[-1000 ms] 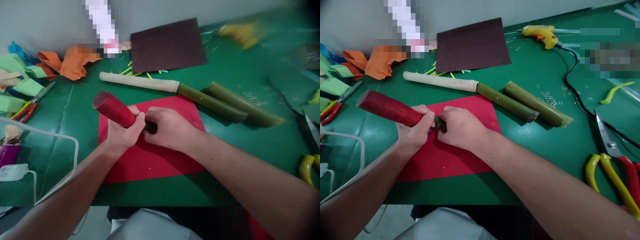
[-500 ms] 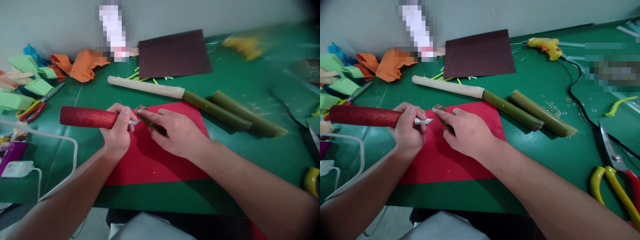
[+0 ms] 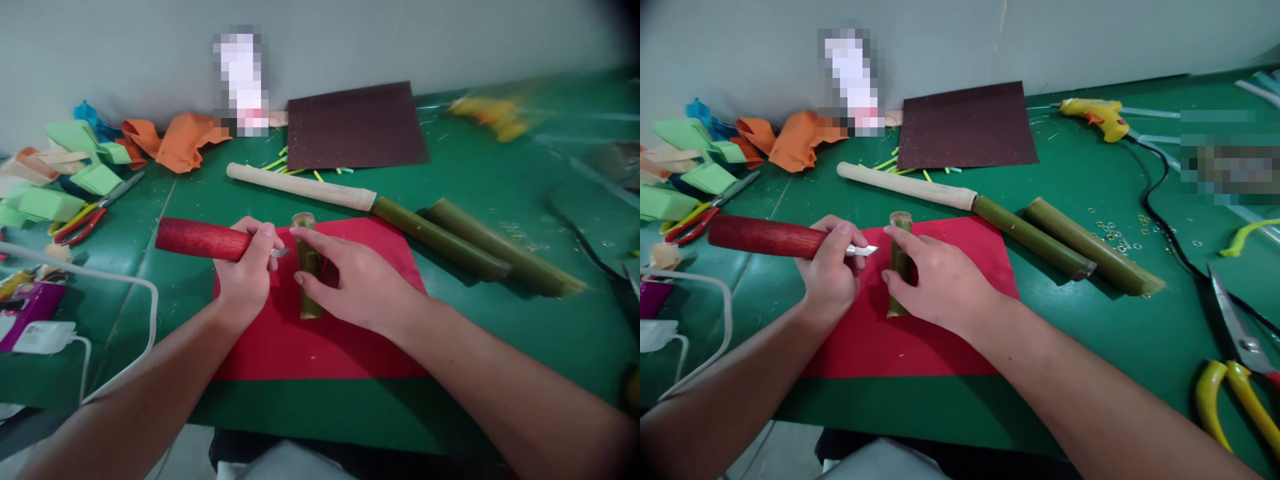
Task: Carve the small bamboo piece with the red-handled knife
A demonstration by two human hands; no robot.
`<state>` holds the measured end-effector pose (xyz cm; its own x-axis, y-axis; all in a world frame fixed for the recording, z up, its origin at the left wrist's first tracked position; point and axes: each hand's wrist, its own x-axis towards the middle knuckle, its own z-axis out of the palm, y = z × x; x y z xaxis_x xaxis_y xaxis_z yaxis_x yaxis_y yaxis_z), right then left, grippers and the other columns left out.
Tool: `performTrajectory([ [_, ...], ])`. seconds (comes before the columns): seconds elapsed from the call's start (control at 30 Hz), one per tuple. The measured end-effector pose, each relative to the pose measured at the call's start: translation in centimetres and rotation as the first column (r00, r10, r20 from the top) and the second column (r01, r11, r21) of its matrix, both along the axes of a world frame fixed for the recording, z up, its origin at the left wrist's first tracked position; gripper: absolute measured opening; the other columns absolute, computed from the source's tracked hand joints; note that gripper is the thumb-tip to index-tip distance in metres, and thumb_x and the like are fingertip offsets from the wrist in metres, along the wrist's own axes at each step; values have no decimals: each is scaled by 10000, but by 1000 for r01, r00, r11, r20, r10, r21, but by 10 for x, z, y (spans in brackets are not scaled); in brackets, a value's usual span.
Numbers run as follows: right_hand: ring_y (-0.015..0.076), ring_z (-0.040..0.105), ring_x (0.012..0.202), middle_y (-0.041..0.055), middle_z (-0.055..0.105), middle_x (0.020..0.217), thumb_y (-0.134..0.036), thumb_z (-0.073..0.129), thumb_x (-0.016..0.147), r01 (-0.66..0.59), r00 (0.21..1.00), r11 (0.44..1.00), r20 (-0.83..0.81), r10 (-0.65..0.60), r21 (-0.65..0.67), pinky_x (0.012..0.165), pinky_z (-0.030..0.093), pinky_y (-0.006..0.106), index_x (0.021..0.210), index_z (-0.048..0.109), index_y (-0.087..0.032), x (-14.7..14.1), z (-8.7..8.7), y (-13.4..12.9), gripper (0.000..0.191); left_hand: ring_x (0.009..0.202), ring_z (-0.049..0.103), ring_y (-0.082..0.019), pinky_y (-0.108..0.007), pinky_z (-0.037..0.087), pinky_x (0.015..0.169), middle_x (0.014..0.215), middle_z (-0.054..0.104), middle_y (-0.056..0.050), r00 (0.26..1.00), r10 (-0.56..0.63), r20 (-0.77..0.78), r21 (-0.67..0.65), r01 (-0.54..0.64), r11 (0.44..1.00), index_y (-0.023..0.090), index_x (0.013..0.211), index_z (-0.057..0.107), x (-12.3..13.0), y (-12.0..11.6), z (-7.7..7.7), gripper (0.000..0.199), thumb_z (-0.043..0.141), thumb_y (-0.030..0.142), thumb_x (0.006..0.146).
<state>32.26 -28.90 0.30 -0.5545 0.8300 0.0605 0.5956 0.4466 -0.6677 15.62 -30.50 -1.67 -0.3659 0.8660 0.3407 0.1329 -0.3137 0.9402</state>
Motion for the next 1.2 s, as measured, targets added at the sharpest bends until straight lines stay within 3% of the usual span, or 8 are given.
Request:
performTrajectory([
  [0.33,251,672,1029,97,693,1236,-448,652,803,-50,999,999,-13,50,-3,816,543,362,1533,377,-207,-1,-4,-3,817,404,463,-54,-190,420,414,557,543,41,995,-2,95,-87,10,996,190,615,582,6,3,0,229,605,213,842],
  [0.5,272,677,1042,114,699,1230,-472,668,789,-34,998,999,44,34,16,803,528,362,1504,418,-184,-2,-4,-1,810,386,454,-48,-177,406,401,522,528,47,998,-7,70,-116,15,993,182,588,581,6,2,4,246,604,211,832],
  [0.73,261,681,781,75,742,913,-597,675,743,39,975,999,219,-31,-31,560,404,297,1428,478,-194,-6,0,3,819,396,461,-42,-162,400,401,523,517,52,998,-41,47,-225,51,973,174,600,566,10,2,8,249,630,268,822],
  [0.87,236,647,709,45,723,838,-626,721,678,41,973,999,226,-34,-29,523,359,286,1407,483,-196,-2,4,7,880,405,465,-49,-162,397,401,500,508,51,995,-65,71,-271,82,959,174,602,554,15,4,7,236,647,254,804],
  [0.93,212,644,715,31,728,857,-564,691,741,30,987,998,157,-22,-49,549,386,287,1364,536,-219,3,5,10,728,410,470,-48,-163,402,401,523,533,43,993,-87,75,-275,104,956,171,614,559,16,4,6,235,656,263,808],
  [1.03,185,661,823,32,739,947,-328,514,906,43,998,998,48,-42,-40,669,451,297,1190,688,-243,8,0,18,343,408,474,-46,-162,398,392,538,543,42,992,-106,70,-261,120,958,168,627,563,17,4,5,244,662,286,817],
  [1.2,206,639,875,85,673,973,-148,478,879,84,996,971,-39,-77,225,767,490,351,983,777,-217,13,-14,32,325,408,476,-47,-159,400,393,526,535,45,990,-110,82,-224,126,966,169,638,555,16,4,4,252,663,296,826],
])
